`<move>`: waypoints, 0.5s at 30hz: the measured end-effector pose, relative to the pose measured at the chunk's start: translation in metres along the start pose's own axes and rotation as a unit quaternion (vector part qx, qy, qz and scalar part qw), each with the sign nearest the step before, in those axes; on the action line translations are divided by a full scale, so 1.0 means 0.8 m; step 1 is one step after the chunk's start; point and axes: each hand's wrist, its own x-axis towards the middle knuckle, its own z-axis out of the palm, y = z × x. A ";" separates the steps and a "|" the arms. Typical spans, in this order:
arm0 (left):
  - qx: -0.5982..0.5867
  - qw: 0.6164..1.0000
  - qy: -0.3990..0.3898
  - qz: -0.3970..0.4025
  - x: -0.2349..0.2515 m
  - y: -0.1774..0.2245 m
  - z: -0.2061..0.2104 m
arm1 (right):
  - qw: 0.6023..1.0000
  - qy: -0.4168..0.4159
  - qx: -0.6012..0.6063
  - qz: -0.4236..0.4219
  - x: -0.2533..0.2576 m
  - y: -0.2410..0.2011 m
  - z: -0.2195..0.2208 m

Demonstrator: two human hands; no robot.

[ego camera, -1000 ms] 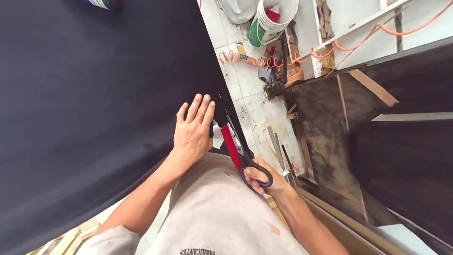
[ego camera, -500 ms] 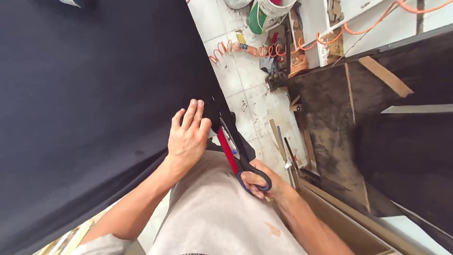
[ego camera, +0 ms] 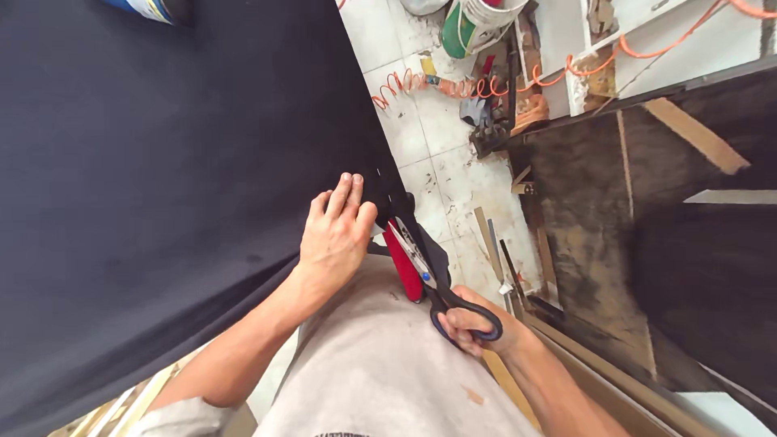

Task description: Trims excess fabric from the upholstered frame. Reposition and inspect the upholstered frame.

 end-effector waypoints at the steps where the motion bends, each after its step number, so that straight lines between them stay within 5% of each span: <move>1: 0.000 1.000 0.000 0.000 0.000 -0.001 0.000 | 1.000 0.002 -0.002 -0.005 0.003 0.001 -0.001; 7: -0.007 1.000 -0.004 0.000 -0.001 -0.001 -0.001 | 0.997 0.033 -0.024 -0.060 0.015 -0.006 0.003; 15: -0.007 1.000 -0.004 0.008 0.000 -0.002 -0.002 | 0.999 0.036 -0.018 -0.020 0.005 0.011 0.006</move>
